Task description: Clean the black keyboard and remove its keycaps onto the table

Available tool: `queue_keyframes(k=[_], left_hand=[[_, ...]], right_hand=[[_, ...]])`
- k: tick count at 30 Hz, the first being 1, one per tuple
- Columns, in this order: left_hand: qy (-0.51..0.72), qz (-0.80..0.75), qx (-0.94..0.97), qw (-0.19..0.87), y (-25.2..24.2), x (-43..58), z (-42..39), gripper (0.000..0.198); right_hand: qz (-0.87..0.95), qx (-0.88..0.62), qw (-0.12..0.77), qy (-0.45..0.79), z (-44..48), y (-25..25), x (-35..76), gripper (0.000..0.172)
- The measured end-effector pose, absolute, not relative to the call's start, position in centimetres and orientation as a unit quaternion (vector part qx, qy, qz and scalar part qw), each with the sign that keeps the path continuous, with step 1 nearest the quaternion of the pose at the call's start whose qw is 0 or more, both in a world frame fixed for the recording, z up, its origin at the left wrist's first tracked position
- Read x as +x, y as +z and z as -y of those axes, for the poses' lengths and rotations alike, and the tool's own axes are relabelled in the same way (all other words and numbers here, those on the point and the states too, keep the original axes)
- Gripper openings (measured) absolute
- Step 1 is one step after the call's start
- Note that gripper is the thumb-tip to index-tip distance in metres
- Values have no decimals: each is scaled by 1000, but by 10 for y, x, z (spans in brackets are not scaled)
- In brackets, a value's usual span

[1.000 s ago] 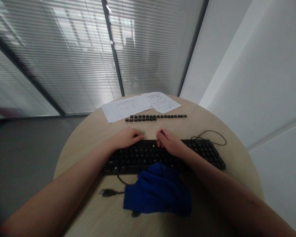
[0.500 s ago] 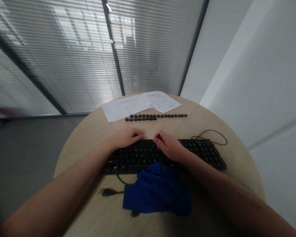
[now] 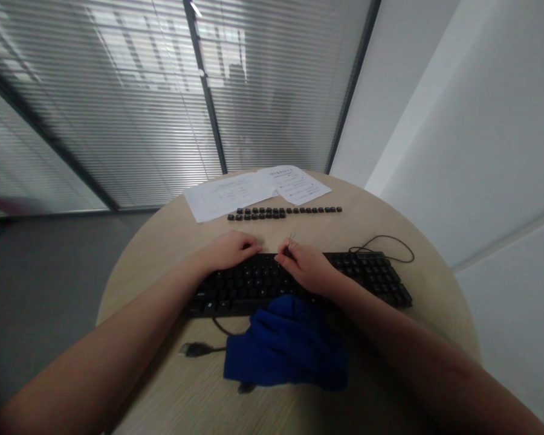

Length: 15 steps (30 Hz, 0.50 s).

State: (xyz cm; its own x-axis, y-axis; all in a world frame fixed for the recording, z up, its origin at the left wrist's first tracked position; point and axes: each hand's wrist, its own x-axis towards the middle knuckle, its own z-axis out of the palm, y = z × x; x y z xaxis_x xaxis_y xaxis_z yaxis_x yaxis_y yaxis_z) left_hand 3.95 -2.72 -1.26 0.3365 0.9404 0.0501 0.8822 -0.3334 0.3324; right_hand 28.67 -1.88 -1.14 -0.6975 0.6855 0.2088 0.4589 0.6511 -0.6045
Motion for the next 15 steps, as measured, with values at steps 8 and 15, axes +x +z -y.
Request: queue_keyframes(k=[8, 15], left_hand=[[95, -575, 804, 121, -8, 41, 30, 39], [110, -568, 806, 125, -11, 39, 29, 41]], right_hand=[[869, -308, 250, 296, 17, -16, 287, 14], [846, -321, 278, 322, 18, -23, 292, 12]])
